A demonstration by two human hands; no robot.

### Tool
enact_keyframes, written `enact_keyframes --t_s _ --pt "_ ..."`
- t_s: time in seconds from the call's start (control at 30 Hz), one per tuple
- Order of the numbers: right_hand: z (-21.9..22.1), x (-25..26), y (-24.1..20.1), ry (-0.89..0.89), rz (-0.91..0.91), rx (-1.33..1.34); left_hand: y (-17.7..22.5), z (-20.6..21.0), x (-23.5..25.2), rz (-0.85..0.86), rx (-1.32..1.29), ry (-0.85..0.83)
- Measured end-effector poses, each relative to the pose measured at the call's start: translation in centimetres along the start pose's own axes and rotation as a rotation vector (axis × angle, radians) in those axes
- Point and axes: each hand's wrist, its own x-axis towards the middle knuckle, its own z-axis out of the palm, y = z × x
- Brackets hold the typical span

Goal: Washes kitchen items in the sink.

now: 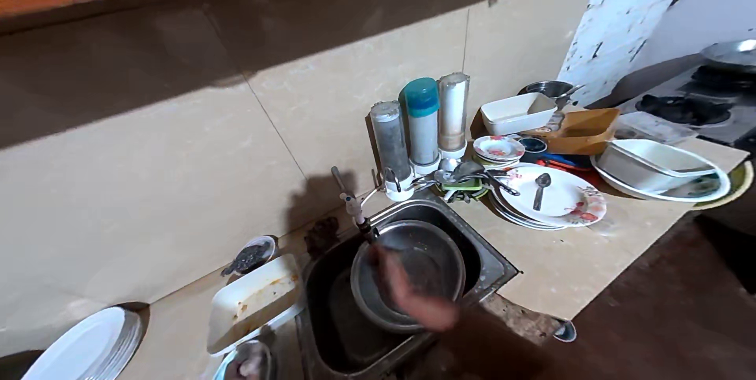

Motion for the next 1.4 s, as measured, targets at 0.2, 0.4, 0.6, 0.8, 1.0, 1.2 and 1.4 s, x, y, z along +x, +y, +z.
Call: enact_keyframes --t_s 0.2,0.4,0.6,0.8,1.0,1.2,1.4 --pt "6.1 -3.9 0.2 -0.443 0.005 -0.216 13.9 1.7 -4.6 0.312 -0.388 -0.127" --pt "5.6 -6.4 -1.5 -0.522 0.147 0.222 15.8 6.2 -4.0 0.323 -0.246 -0.084" --pt "5.9 -7.3 1.8 -0.581 0.098 0.235 15.9 6.9 -4.7 0.634 -0.067 -0.104" --pt "3.5 -8.6 2.1 -0.621 0.042 0.173 17.5 6.1 -3.9 0.593 0.181 -0.191" --pt "-2.5 -10.0 8.3 0.206 -0.054 0.059 11.2 2.9 -0.2 0.286 -0.010 0.046" --pt "-22.0 -6.9 15.1 0.618 0.305 -0.542 0.6 -1.1 0.0 0.068 0.311 0.027" --pt "-31.1 -4.6 22.5 0.731 0.569 -0.662 1.4 0.2 -1.6 -0.063 0.398 0.111"
